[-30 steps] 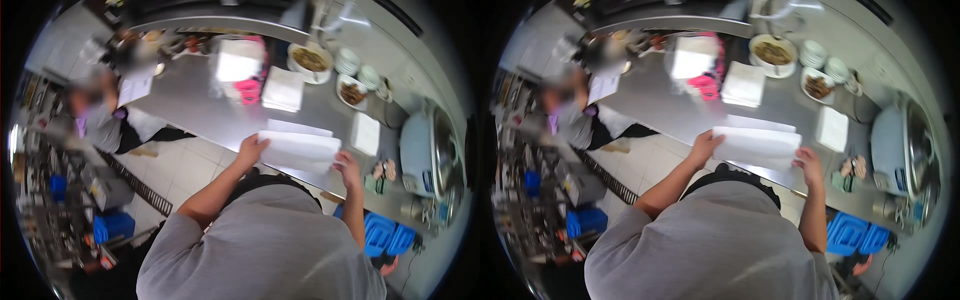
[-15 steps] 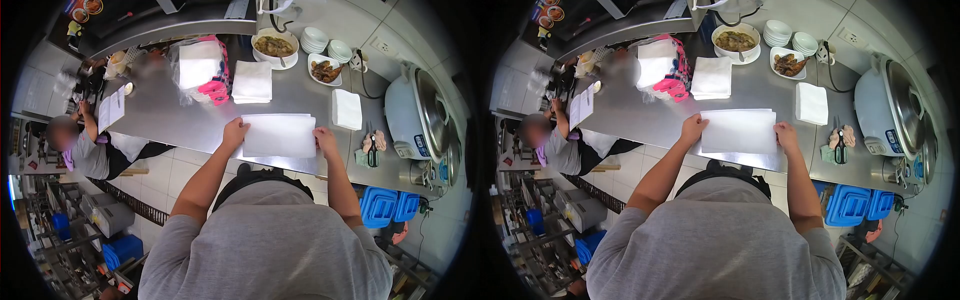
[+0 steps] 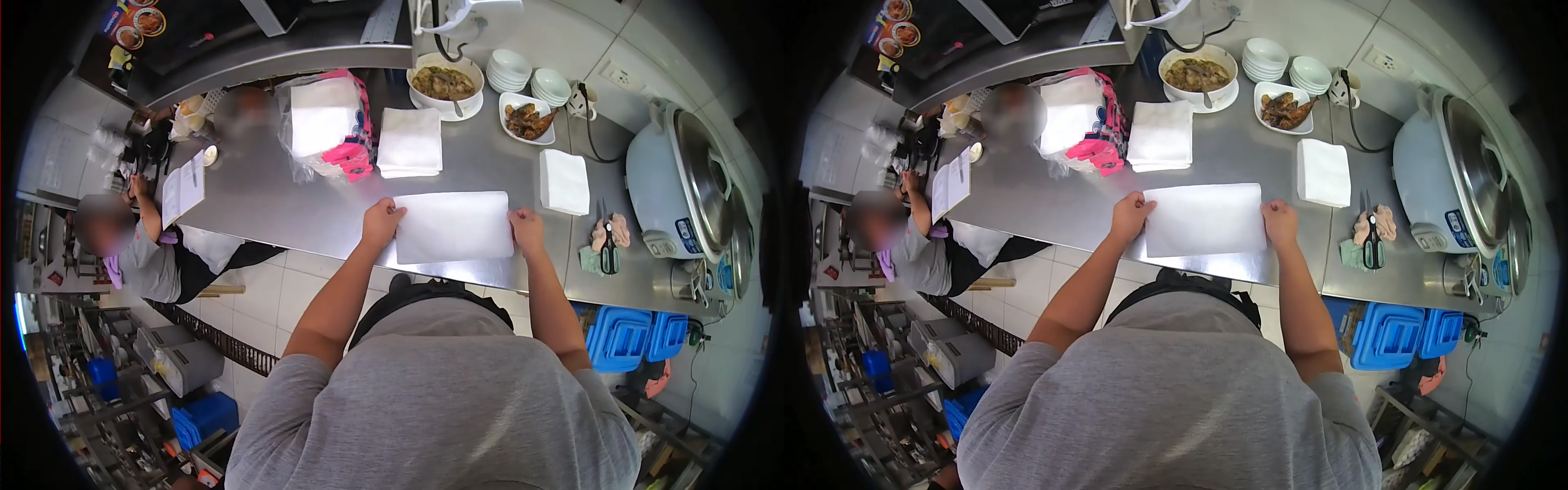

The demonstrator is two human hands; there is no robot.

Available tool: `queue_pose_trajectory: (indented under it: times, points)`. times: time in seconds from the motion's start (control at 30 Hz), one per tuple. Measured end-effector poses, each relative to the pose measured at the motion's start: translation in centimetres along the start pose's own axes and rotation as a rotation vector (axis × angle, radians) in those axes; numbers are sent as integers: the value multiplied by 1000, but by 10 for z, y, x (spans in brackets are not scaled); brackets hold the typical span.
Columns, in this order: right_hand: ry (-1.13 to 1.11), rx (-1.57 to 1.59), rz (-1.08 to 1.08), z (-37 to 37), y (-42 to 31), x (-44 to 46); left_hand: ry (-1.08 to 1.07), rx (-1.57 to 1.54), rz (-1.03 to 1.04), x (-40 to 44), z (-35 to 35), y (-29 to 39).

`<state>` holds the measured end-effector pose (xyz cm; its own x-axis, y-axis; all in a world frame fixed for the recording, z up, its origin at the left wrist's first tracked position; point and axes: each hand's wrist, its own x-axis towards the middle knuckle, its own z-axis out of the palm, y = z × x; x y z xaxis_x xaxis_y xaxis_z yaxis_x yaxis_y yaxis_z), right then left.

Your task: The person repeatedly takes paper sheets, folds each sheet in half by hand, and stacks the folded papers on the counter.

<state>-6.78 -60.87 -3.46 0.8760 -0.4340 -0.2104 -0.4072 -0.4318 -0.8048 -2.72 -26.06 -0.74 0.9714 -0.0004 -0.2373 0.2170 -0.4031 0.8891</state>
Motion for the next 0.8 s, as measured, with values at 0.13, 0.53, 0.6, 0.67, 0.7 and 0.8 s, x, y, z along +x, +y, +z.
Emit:
queue_pose_trajectory:
  times: [0.13, 0.53, 0.6, 0.67, 0.7, 0.8]
  points:
    - [189, -145, -192, 6, -14, -10, 63, 157, 158, 5, 8, -14]
    - [-138, -672, -763, 69, -73, -60, 155, 484, 738, -11, 34, 38]
    - [-217, -690, -793, 67, -72, -56, -410, 603, 696, -16, 41, 69]
    - [-317, -699, -871, 58, -70, -34, -294, 668, 737, -21, 63, 27]
    - [-337, -686, -876, 54, -69, -25, -239, 700, 758, -24, 69, 12]
    - [-340, -735, -804, 35, -81, -21, -351, 718, 707, -35, 47, 20]
